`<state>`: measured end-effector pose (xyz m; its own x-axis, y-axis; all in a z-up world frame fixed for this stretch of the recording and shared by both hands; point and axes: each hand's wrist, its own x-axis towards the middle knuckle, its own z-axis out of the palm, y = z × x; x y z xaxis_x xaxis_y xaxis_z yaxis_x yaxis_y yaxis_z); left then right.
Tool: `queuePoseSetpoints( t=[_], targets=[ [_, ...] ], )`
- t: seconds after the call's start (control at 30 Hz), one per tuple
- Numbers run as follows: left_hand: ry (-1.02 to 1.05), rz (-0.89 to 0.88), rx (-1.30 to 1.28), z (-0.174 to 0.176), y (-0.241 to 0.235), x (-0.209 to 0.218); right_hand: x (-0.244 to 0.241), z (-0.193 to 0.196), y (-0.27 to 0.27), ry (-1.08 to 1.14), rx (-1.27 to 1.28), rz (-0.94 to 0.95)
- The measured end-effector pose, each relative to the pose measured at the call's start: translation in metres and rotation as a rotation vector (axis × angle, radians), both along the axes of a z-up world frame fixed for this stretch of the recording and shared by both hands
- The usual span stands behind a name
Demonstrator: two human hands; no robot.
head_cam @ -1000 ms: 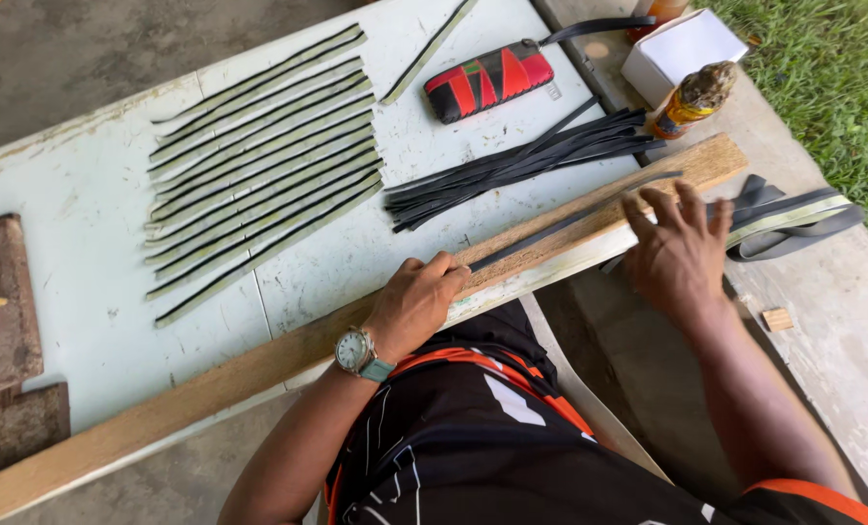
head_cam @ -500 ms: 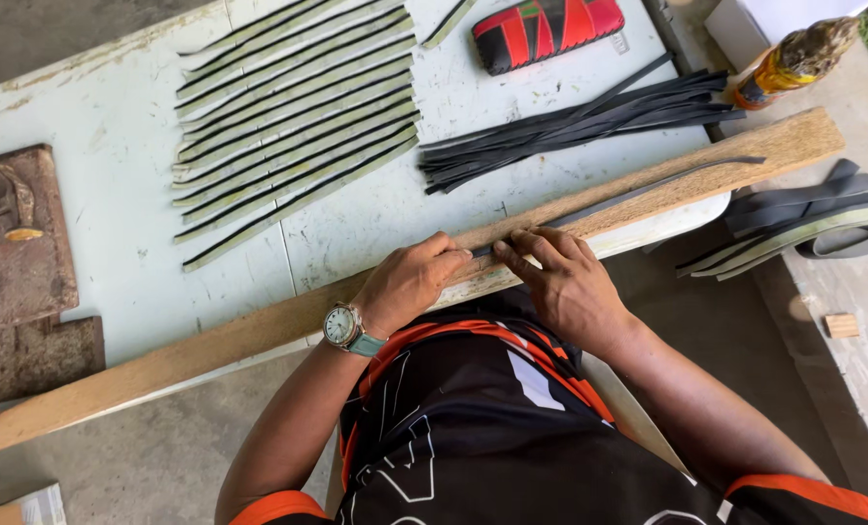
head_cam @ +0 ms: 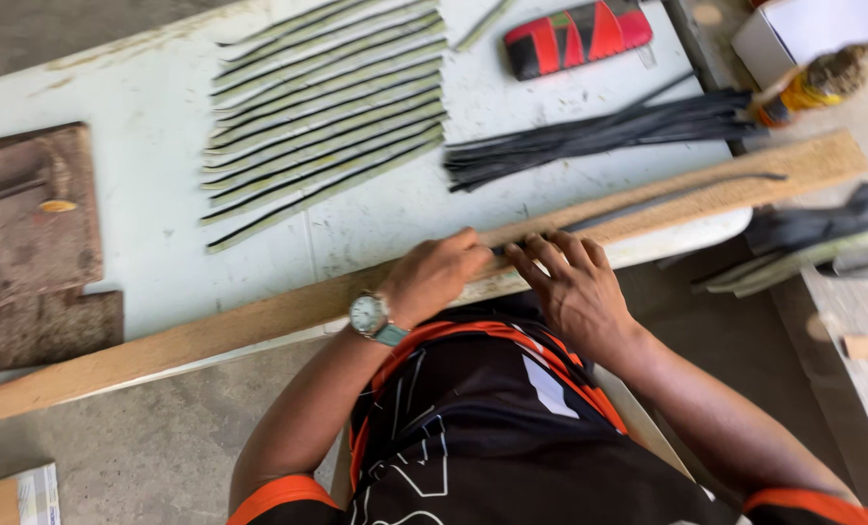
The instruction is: The person repeatedly picks up long green banana fiber strips and rubs them against a wooden block to remove the outer layer, producing black strips. The person places the processed black strips into a pile on the table and continues the process with additional green strips.
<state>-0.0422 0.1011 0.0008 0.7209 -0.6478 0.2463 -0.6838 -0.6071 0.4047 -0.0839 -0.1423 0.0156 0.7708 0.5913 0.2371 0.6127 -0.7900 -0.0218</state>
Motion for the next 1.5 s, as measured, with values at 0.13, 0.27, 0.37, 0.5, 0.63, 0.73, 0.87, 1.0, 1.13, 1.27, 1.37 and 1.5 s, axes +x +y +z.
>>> queuePoseSetpoints(
  t=[0.13, 0.27, 0.37, 0.5, 0.63, 0.73, 0.87, 1.0, 1.13, 1.27, 1.37, 1.5],
  targets=[
    [-0.126, -0.013, 0.070, -0.009, -0.006, 0.005, 0.001, 0.001, 0.017, 0.012, 0.125, 0.063],
    [-0.223, -0.004, 0.060, -0.026, -0.010, 0.012, 0.003, 0.002, 0.022, 0.040, 0.105, 0.015],
    [-0.262, 0.017, 0.003, -0.035, -0.011, 0.011, 0.005, 0.002, 0.020, 0.085, 0.076, 0.003],
    [-0.126, 0.060, 0.048, -0.030, -0.011, 0.011, 0.004, 0.005, 0.024, 0.048, 0.041, 0.024],
    [-0.225, 0.078, 0.077, -0.029, -0.014, 0.007, -0.003, 0.004, 0.027, 0.044, 0.010, -0.058],
    [-0.274, 0.079, 0.097, -0.030, -0.012, 0.007, 0.002, 0.000, 0.023, 0.059, -0.115, -0.150],
    [-0.204, 0.085, 0.162, -0.028, -0.014, 0.008, 0.013, -0.006, -0.005, 0.040, -0.112, -0.174],
    [-0.245, 0.101, 0.115, -0.030, -0.015, 0.005, 0.019, -0.014, -0.050, -0.047, -0.121, -0.226],
    [-0.155, 0.101, 0.074, -0.028, -0.010, 0.006, 0.027, -0.006, -0.091, -0.184, -0.225, -0.421],
    [-0.107, 0.031, -0.173, -0.034, -0.004, 0.010, 0.022, 0.014, -0.093, -0.083, 0.183, -0.360],
    [0.001, 0.059, -0.214, -0.034, -0.001, 0.009, 0.007, 0.017, -0.048, 0.228, 0.597, -0.170],
    [-0.031, 0.116, -0.297, -0.016, 0.009, -0.004, 0.011, 0.025, 0.013, 0.330, 0.587, 0.030]
  ],
)
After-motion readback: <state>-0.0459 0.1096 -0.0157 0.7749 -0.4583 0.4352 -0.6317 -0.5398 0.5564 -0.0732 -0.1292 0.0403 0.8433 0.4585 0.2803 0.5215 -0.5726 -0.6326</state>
